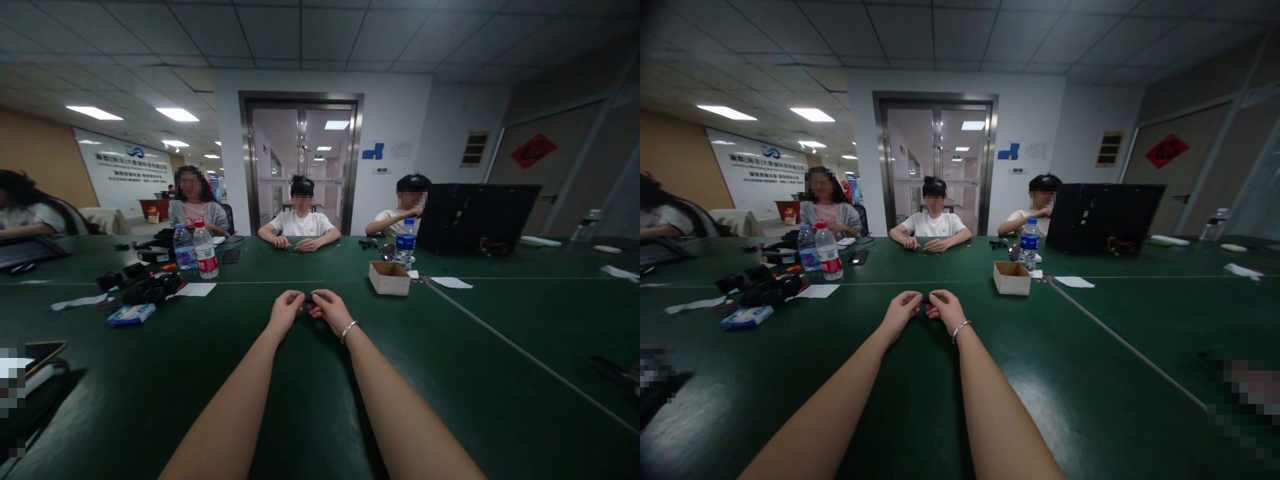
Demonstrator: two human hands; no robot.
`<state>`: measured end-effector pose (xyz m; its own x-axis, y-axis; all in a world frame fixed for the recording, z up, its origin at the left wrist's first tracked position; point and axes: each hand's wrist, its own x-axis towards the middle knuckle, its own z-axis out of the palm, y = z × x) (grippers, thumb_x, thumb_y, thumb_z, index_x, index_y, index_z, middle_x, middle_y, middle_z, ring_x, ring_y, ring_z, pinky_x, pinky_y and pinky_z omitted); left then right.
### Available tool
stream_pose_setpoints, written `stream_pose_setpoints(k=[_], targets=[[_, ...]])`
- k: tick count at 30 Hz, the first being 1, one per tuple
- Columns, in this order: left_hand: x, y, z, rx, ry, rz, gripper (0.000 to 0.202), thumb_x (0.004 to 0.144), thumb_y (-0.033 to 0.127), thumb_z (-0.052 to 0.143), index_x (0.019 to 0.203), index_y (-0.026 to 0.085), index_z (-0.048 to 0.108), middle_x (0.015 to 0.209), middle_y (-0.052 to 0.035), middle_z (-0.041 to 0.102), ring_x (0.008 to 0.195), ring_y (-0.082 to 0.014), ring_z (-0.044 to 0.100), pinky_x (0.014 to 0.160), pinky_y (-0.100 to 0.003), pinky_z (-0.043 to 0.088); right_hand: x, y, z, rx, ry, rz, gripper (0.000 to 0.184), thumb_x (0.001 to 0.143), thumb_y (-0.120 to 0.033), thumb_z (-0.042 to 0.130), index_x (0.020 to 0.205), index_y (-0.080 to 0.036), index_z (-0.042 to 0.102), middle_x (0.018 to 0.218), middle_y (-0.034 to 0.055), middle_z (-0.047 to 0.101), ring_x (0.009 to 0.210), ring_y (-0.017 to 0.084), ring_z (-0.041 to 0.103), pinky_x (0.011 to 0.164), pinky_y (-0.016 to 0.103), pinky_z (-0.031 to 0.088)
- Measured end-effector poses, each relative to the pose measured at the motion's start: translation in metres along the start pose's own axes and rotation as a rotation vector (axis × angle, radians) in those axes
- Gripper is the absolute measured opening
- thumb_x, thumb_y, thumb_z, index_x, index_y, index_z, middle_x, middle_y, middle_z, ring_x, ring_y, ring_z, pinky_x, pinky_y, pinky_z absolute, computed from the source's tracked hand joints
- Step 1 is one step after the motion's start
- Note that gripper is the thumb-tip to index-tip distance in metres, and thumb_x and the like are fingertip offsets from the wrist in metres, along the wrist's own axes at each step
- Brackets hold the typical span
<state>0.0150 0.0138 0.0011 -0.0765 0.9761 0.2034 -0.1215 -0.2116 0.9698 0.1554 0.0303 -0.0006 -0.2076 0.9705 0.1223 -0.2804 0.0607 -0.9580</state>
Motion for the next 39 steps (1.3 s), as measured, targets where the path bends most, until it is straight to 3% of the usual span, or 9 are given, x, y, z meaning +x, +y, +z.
stream_pose_setpoints(k=[20, 28, 39], targets=[[0.0045, -0.0036, 0.0017, 0.025, 0.058, -0.078, 0.043, 0.060, 0.053, 0.066, 0.067, 0.012, 0.057, 0.056, 0.0005, 0.053, 0.048, -0.0080, 0.047, 0.048, -0.020, 0.037, -0.0025, 0.0006, -0.0013, -0.016, -0.039, -0.061, 0.026, 0.072, -0.018, 0.066, 0.096, -0.016, 0.055, 0.069, -0.0002, 0.061, 0.052, 0.010, 0.061, 0.046, 0.017, 0.050], [0.0063, -0.0074, -0.0018, 0.008, 0.020, -0.046, 0.041, 0.061, 0.052, 0.066, 0.070, 0.013, 0.057, 0.059, 0.0003, 0.053, 0.051, -0.0085, 0.048, 0.049, -0.020, 0.037, -0.0014, 0.0007, -0.0022, -0.026, -0.035, -0.037, 0.023, 0.074, -0.016, 0.064, 0.095, -0.015, 0.056, 0.072, 0.0023, 0.063, 0.054, 0.010, 0.061, 0.047, 0.016, 0.051], [0.0041, -0.0051, -0.0013, -0.117, 0.017, -0.041, 0.038, 0.059, 0.042, 0.072, 0.080, 0.012, 0.060, 0.073, -0.0033, 0.059, 0.061, -0.0094, 0.053, 0.061, -0.023, 0.043, -0.0021, -0.0031, 0.0022, 0.001, 0.000, 0.011, 0.021, 0.074, -0.023, 0.067, 0.087, -0.011, 0.055, 0.060, 0.0040, 0.063, 0.048, 0.010, 0.059, 0.043, 0.015, 0.048]])
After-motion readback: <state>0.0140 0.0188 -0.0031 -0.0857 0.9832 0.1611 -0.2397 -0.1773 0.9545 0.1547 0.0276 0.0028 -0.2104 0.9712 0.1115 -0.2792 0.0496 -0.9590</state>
